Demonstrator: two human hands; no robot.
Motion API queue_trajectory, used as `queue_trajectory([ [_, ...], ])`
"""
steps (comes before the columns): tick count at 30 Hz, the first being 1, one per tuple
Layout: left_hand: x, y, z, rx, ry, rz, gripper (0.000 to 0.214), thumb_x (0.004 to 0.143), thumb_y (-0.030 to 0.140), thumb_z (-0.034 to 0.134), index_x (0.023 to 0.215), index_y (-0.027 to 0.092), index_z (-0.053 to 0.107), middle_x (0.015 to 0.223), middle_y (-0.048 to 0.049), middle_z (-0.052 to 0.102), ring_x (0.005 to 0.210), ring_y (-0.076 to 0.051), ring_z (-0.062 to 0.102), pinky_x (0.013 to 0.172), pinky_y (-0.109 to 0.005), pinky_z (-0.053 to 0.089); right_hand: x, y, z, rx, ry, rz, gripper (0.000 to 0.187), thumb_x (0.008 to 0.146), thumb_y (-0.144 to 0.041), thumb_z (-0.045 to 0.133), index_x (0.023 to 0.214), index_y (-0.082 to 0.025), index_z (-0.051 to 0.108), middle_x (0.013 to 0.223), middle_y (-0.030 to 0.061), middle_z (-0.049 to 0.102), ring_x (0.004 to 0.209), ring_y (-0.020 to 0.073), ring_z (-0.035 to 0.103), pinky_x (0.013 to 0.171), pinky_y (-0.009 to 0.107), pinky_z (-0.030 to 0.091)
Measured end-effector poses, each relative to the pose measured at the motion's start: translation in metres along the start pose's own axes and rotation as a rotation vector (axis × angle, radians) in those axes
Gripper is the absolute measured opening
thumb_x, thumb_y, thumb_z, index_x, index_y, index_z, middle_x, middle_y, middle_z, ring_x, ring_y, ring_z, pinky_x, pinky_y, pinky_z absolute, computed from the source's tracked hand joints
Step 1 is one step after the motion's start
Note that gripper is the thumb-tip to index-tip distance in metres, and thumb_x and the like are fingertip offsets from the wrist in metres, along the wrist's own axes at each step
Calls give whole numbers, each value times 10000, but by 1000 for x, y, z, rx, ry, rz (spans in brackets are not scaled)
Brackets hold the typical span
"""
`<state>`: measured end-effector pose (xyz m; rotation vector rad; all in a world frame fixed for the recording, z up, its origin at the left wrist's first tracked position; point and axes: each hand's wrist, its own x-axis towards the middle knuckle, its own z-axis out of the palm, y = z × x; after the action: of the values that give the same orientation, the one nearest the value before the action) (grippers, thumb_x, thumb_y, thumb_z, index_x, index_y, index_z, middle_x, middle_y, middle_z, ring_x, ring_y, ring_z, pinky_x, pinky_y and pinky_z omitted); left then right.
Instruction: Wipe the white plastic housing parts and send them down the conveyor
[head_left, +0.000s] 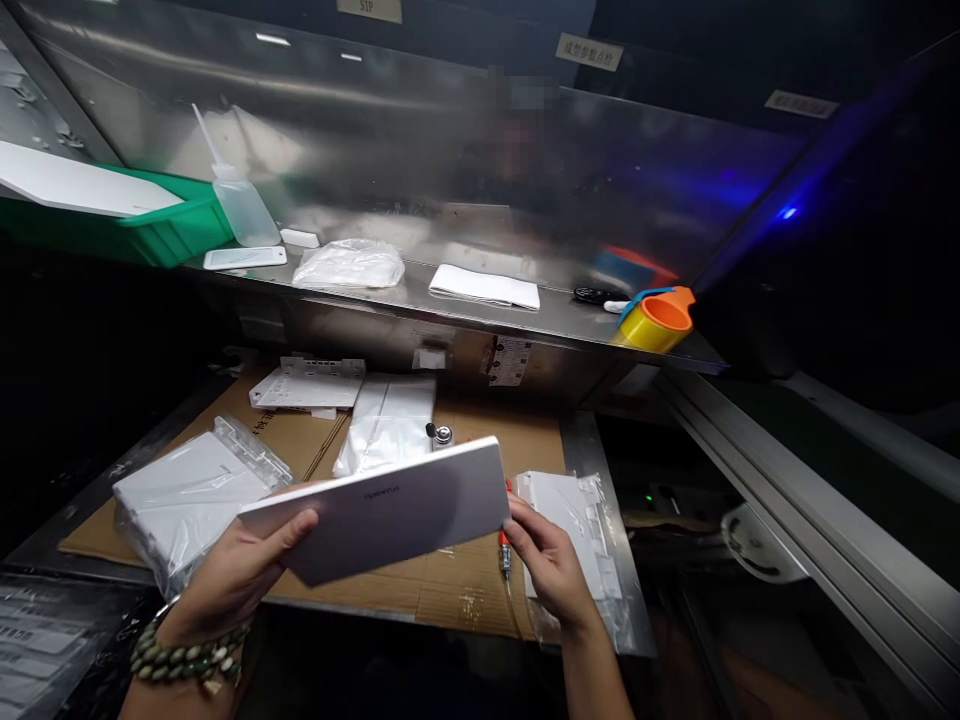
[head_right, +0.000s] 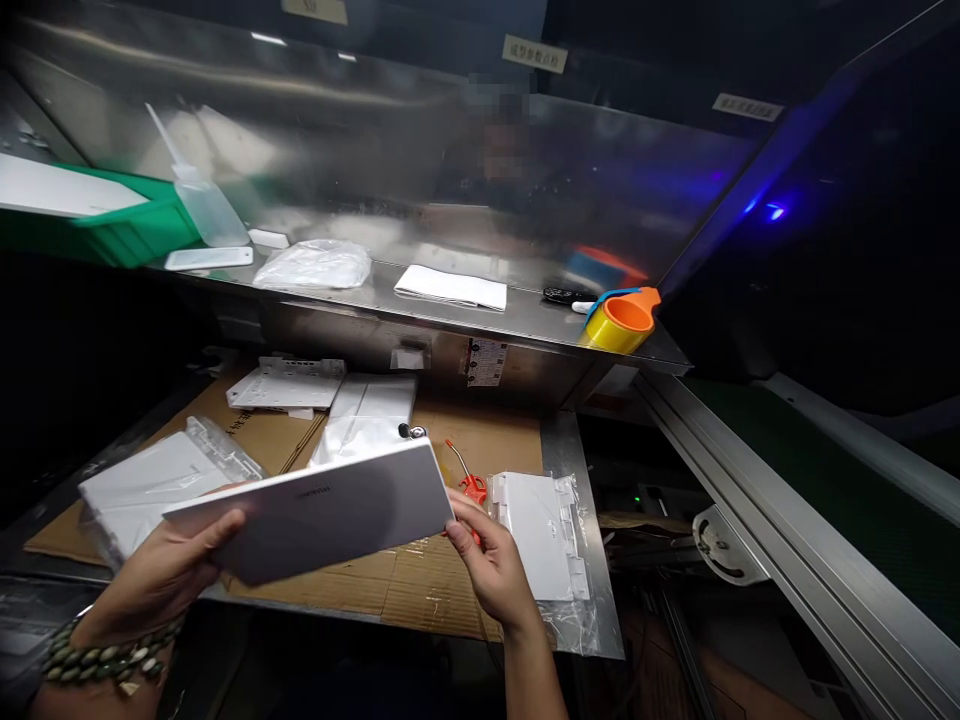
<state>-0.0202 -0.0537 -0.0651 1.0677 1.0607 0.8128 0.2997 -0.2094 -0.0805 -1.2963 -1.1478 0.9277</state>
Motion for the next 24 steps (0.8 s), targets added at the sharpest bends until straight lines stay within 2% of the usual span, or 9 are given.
queue_trajectory([
  [2, -2, 10, 11, 172, -34, 129, 365, 677, 450, 906, 968, 243, 831, 1015, -84, 818, 982, -319, 757, 810, -323, 649, 7, 17, -5, -130, -6, -29, 344, 1033, -391, 534, 1347, -349, 670, 1514, 16, 571, 1465, 243, 460, 1244, 461, 334],
  [3, -5, 15, 17, 240, -63, 207, 303, 710, 445, 885, 948, 265, 836, 1005, -75, 819, 964, -304, 763, 816, -316, 645, 11, 28, -7, -217, -5, -23, 356, 1027, -407, 535, 1351, -340, 666, 1527, 17, 557, 1474, 243, 446, 1249, 464, 324],
  [7, -18, 27, 33, 425, -141, 372, 155, 798, 398, 816, 941, 340, 836, 1023, -36, 817, 967, -289, 768, 877, -344, 637, 28, 80, -13, -574, 53, 139, 416, 983, -433, 565, 1357, -276, 659, 1448, 54, 631, 1368, 239, 567, 1153, 403, 453],
  [10, -22, 30, 32, 467, -106, 425, 157, 793, 390, 818, 944, 346, 834, 1005, -28, 819, 941, -294, 774, 832, -351, 654, 45, 118, -8, -719, 78, 243, 332, 967, -336, 550, 1220, -225, 735, 1324, 99, 706, 1266, 270, 638, 1090, 417, 489],
  [12, -23, 30, 28, 460, -91, 479, 158, 799, 378, 812, 952, 344, 832, 987, -29, 820, 922, -291, 779, 817, -353, 660, 58, 139, 1, -810, 65, 288, 261, 957, -290, 573, 1124, -209, 757, 1261, 106, 730, 1246, 275, 639, 1094, 438, 469],
  [14, -24, 30, 24, 441, -86, 530, 158, 805, 360, 809, 959, 335, 831, 975, -35, 821, 901, -283, 785, 795, -339, 664, 70, 155, 14, -894, 43, 316, 221, 953, -304, 629, 1111, -188, 732, 1254, 98, 718, 1246, 264, 623, 1110, 472, 441],
  [16, -26, 30, 20, 433, -81, 558, 164, 806, 338, 813, 968, 324, 831, 968, -41, 822, 893, -272, 787, 782, -318, 664, 78, 167, 27, -965, 31, 342, 274, 961, -351, 655, 1160, -165, 686, 1267, 97, 689, 1227, 257, 618, 1099, 503, 441],
  [19, -30, 30, 12, 432, -63, 562, 168, 817, 305, 810, 983, 310, 829, 988, -45, 821, 903, -259, 785, 791, -300, 659, 85, 178, 37, -1042, 25, 371, 311, 986, -366, 627, 1211, -154, 651, 1236, 106, 679, 1159, 247, 640, 1046, 482, 482],
  [24, -37, 30, -2, 435, -39, 543, 152, 834, 302, 796, 982, 287, 830, 989, -51, 819, 909, -265, 782, 796, -315, 658, 88, 180, 34, -1113, 17, 324, 279, 1004, -342, 598, 1216, -167, 646, 1237, 92, 677, 1177, 241, 630, 1042, 474, 492],
])
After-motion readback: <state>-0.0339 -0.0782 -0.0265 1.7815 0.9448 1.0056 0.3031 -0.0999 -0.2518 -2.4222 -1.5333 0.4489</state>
